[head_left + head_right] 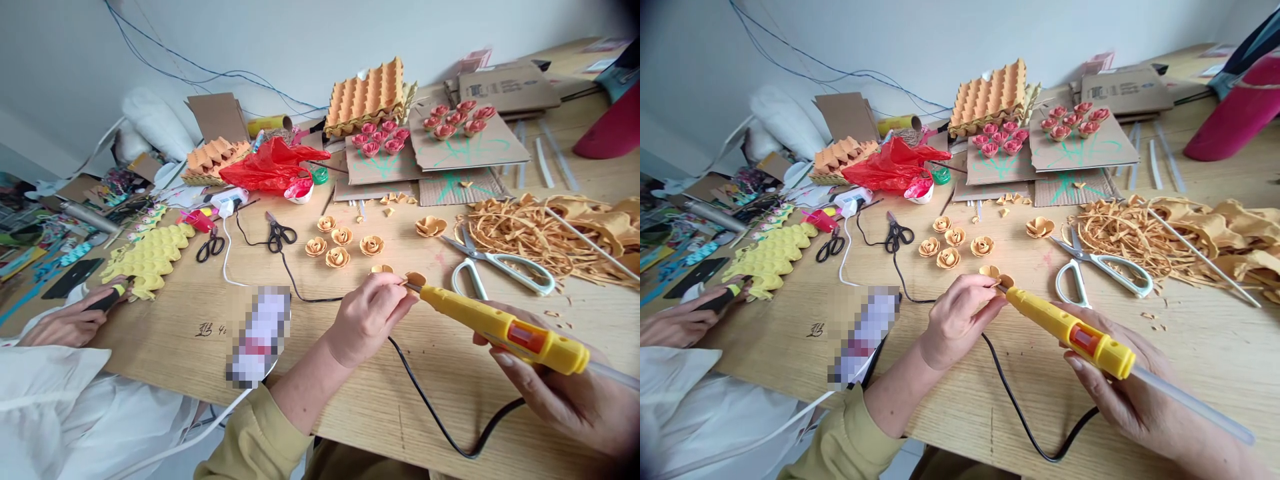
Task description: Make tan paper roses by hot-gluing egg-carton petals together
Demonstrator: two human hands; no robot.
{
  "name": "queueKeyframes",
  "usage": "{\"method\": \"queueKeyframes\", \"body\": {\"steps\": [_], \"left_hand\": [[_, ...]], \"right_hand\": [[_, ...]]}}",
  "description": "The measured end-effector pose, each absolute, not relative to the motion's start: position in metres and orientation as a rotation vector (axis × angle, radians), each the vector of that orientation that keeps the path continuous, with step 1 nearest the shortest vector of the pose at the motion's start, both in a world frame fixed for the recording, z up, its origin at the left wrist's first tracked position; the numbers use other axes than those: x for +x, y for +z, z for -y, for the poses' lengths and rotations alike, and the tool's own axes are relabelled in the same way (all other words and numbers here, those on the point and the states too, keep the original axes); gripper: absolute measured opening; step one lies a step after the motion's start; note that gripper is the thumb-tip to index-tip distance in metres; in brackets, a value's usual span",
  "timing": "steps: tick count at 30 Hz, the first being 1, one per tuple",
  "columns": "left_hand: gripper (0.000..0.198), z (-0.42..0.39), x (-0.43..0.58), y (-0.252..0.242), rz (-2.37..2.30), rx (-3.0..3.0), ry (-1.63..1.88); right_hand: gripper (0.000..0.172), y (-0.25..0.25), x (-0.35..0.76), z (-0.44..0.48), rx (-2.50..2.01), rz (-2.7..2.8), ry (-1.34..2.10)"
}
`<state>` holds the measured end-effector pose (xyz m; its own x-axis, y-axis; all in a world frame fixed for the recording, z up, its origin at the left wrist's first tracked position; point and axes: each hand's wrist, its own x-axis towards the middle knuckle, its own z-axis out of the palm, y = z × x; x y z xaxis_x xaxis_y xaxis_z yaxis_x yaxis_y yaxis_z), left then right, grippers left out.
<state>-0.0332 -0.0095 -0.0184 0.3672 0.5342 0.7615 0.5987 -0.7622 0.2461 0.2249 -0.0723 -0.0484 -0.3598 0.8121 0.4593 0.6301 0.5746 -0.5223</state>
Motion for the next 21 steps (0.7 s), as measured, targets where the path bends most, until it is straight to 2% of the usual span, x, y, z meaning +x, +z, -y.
{"method": "queueKeyframes", "body": {"steps": [9,15,21], "left_hand": [[0.012,0.009,-0.033,-0.020,1.039,-2.529,-1.423],[0.016,0.008,-0.031,-0.018,1.054,-2.541,-1.492],[0.024,0.009,-0.029,-0.019,1.203,-2.545,-1.466]], "right_hand": [[0.033,-0.045,0.223,0.071,-1.134,2.114,0.327],[0.047,-0.029,0.216,0.066,-1.095,2.210,0.110],[0.042,-0.024,0.216,0.063,-1.026,2.274,-0.085]]}}
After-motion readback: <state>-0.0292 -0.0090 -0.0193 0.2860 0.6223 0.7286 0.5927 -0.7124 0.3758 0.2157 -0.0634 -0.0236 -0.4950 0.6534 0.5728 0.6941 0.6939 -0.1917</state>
